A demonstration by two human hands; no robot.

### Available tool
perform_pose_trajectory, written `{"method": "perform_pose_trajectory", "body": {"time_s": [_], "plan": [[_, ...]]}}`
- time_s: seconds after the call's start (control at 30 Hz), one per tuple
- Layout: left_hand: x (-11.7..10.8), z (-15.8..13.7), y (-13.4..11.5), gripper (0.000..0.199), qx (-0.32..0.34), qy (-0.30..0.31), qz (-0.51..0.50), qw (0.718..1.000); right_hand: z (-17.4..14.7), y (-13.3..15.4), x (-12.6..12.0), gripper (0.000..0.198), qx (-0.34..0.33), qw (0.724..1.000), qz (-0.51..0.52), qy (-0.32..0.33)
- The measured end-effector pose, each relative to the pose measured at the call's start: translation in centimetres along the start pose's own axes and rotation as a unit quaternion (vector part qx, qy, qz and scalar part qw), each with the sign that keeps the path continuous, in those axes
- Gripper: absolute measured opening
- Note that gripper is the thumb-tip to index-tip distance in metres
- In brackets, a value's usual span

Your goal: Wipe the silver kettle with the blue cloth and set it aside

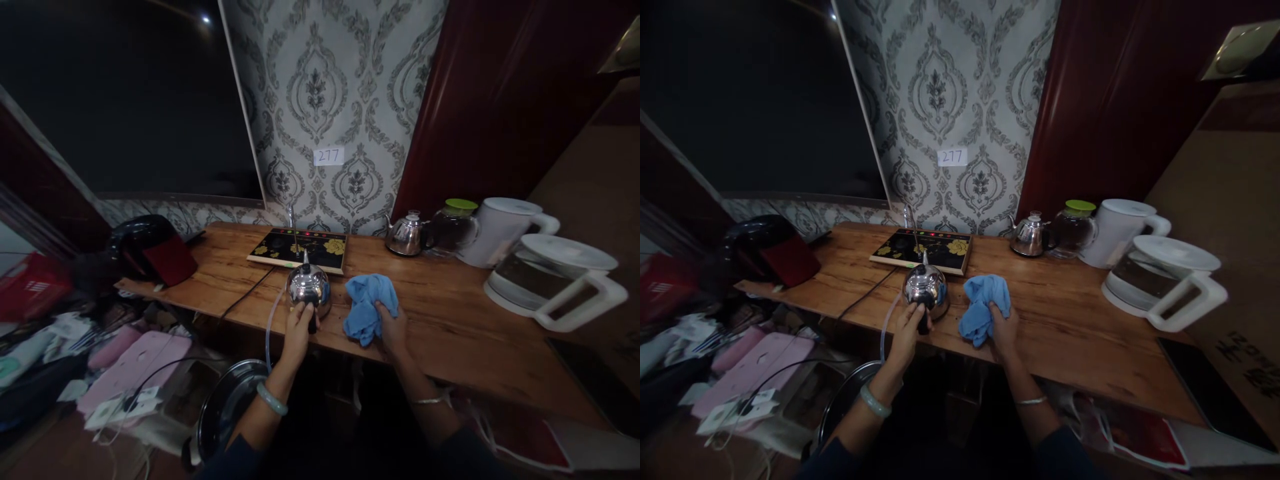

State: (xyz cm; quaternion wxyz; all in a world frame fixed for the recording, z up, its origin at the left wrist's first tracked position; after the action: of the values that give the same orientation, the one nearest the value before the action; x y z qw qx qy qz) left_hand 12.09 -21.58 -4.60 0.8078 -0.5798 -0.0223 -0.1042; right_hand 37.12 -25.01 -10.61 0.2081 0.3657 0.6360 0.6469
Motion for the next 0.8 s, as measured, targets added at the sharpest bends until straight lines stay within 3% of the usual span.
{"method": "perform_pose_trajectory", "body": {"time_s": [0.1,0.17,0.27,0.37,0.47,0.63,0.8], "plan": [[0.1,-0.1,0.1,0.046,-0.007,0.013,-0.016,1.0,-1.3,2.5,1.4,0.034,-0.043,0.998,-0.03,0.021],[0.2,-0.2,0.3,0.047,-0.016,0.01,-0.028,0.999,-2.1,4.6,3.3,0.037,-0.091,0.992,-0.059,0.07],[0.3,-0.4,0.7,0.049,-0.024,0.003,-0.034,0.999,-3.4,7.0,7.1,0.045,-0.204,0.961,-0.114,0.148],[0.3,-0.5,0.9,0.05,-0.013,0.006,-0.028,1.0,-4.1,6.7,11.1,0.052,-0.275,0.915,-0.188,0.226],[0.4,-0.5,1.1,0.052,-0.009,0.015,-0.027,0.999,-4.0,4.6,13.2,0.053,-0.274,0.905,-0.212,0.249],[0.5,-0.5,1.4,0.054,-0.012,0.012,-0.033,0.999,-3.3,2.0,11.7,0.048,-0.276,0.921,-0.202,0.189],[0.7,-0.7,1.4,0.055,-0.016,0.001,-0.035,0.999,-3.0,0.2,9.0,0.041,-0.26,0.907,-0.268,0.196]]}}
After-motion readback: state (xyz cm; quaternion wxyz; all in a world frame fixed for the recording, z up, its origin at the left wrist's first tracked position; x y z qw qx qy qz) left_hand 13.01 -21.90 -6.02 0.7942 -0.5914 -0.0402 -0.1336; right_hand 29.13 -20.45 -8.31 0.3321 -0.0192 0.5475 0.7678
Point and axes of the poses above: each hand's wrist, its own z-axis towards the middle knuckle, its own x-axis out of the palm, y = z × x, the point moved 6 cm from there along z, towards the middle knuckle, and after that the axes turned 12 degrees about x, right-handed, at the moved point
